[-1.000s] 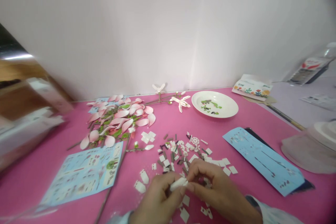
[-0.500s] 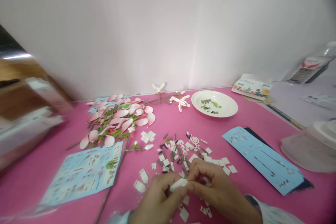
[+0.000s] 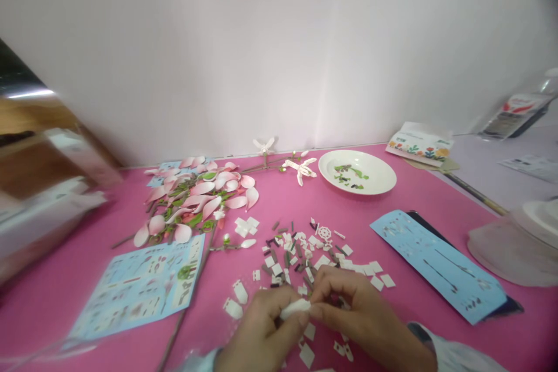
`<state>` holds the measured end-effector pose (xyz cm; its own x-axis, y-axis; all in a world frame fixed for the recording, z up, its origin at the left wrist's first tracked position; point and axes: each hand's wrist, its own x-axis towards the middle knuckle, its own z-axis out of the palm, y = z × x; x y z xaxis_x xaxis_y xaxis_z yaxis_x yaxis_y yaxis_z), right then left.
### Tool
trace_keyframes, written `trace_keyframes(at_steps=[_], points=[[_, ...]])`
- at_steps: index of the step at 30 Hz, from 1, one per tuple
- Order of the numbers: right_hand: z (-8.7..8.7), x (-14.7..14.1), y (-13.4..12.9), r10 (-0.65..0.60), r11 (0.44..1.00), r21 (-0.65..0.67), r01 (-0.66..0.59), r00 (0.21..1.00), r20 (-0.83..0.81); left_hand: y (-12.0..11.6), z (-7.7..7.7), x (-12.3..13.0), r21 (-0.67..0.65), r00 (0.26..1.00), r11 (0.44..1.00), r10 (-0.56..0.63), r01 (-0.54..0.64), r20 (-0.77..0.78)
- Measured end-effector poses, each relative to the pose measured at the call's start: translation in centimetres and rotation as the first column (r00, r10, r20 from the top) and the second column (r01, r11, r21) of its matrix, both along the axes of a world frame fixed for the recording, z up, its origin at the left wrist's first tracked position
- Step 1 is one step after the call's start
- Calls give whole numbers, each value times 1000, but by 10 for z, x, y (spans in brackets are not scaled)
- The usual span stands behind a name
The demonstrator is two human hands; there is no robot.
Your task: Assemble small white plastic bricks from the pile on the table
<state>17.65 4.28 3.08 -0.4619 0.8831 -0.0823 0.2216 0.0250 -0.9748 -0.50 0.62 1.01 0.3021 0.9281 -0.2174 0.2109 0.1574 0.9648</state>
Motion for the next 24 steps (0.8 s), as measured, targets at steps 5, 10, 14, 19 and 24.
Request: trace_keyframes(at_steps=[5,10,14,19,24], points=[[0,-1,1,15,1000,-9,-15,1000,-21,-1,-1,-1,31,1000,999,-8,8,3],[2,-1,-1,31,999,-12,-31,999,-20,-1,3,0,57,1000,998,-3,4,-17],[0,-1,-1,46,999,-14,-47,999,-21,-1,2,0,77,999,997,-21,24,-42],[0,-1,-2,52,998,-18,-52,999,-12,-1,-3,-1,159,997,986,-36,45,-62],[3,0,-2,17,1000,10,-18,1000,17,0,0,0,130,999,991,-14,20,-47]])
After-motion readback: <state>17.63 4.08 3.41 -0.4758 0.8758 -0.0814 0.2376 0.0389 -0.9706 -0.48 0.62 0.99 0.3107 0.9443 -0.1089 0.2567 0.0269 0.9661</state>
